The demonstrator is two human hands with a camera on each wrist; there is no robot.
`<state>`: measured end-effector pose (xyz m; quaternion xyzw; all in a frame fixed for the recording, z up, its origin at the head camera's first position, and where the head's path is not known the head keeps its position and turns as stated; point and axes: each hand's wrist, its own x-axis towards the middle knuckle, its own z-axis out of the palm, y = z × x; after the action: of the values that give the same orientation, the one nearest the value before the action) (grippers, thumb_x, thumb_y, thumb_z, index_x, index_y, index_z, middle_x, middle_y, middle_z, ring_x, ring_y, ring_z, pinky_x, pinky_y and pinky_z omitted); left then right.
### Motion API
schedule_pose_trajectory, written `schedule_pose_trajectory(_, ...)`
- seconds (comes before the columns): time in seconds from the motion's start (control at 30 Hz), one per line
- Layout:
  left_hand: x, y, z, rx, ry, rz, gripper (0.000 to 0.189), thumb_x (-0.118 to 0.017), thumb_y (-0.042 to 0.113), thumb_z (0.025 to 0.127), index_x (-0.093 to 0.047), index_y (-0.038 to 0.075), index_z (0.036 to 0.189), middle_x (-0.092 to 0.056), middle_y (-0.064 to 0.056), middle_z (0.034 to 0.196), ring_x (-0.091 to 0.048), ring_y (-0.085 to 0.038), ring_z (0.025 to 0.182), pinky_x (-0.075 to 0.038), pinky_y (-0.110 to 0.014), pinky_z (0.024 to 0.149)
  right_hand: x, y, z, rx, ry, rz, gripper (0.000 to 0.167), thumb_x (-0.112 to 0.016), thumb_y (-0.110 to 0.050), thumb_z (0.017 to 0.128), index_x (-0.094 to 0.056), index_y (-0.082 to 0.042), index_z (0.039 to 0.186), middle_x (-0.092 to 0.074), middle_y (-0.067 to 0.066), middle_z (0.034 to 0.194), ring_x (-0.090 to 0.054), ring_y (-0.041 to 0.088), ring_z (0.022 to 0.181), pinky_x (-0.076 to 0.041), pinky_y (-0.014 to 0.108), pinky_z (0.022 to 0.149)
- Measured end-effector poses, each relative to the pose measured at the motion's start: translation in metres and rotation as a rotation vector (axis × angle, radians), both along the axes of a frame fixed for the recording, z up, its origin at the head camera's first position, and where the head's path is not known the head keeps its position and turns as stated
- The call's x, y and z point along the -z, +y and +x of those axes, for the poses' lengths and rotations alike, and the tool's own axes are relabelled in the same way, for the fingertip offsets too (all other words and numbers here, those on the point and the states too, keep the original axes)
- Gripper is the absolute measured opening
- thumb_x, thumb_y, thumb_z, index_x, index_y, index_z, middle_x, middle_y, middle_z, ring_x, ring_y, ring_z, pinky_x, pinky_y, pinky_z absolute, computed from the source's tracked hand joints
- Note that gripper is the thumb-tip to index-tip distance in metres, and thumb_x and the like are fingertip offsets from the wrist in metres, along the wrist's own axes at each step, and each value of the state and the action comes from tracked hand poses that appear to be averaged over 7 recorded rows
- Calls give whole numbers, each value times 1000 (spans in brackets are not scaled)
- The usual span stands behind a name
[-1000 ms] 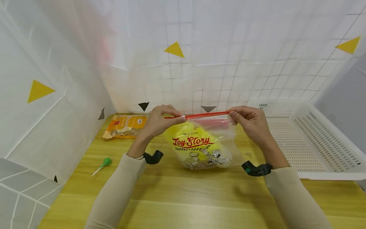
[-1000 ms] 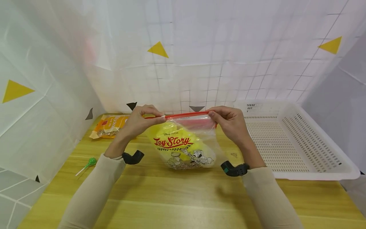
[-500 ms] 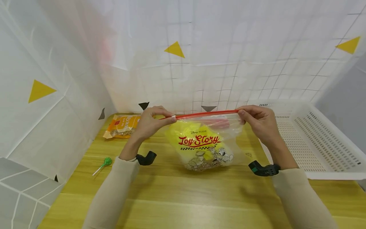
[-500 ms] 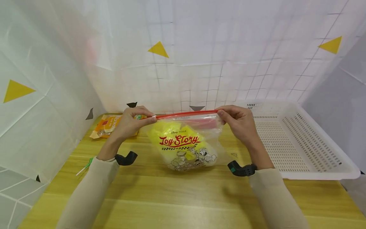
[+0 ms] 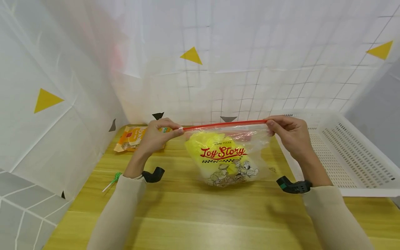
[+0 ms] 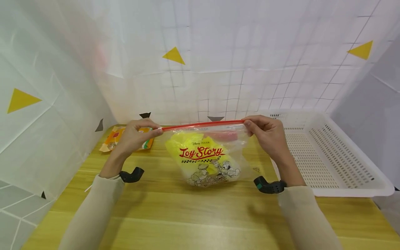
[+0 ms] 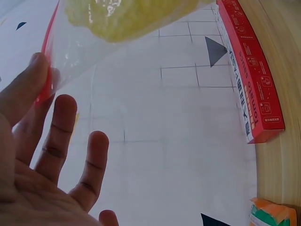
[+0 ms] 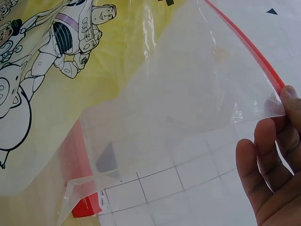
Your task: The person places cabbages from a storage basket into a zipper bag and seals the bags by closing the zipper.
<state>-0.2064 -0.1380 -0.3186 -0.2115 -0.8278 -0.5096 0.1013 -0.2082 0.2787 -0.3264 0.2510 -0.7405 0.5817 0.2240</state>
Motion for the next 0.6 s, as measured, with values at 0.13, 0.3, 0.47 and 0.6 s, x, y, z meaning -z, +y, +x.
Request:
schedule_pose_trajectory(0.13,1,-2,-2,-9,-5,0,20,-80,34,89,-82,16,98,-71,-2,102,-60,-21,107,-38,-52,106,0,1,1,-3,-12,-15,17,-65,-4,99,-73,10,104,-67,-7,70,-60,10,67,-52,18,71)
schedule_pose_trajectory(0.3,5,2,-1,-19,-22,26,22,-79,36,90,-81,17,100,-73,1,106,-59,-19,111,-34,-56,112,1,2,1,-53,-25,-78,16,-64,-4,99,-72,9,103,-68,-5,73,-61,10,68,-53,18,70)
schedule_pose_trajectory(0.47,15,9,-2,-21,-32,81,24,-75,36,94,-78,15,105,-74,4,104,-60,-21,101,-44,-44,96,4,3,4,-113,-99,-96,20,-61,-7,101,-72,5,113,-69,-5,79,-63,11,73,-54,19,76)
schedule_pose_trajectory(0.6,23,12,-5,-19,-3,124,21,-73,30,95,-77,11,105,-74,2,95,-59,-22,94,-46,-39,84,5,4,7,-75,-174,84,18,-62,-15,103,-71,0,103,-70,-8,80,-63,11,75,-50,21,73)
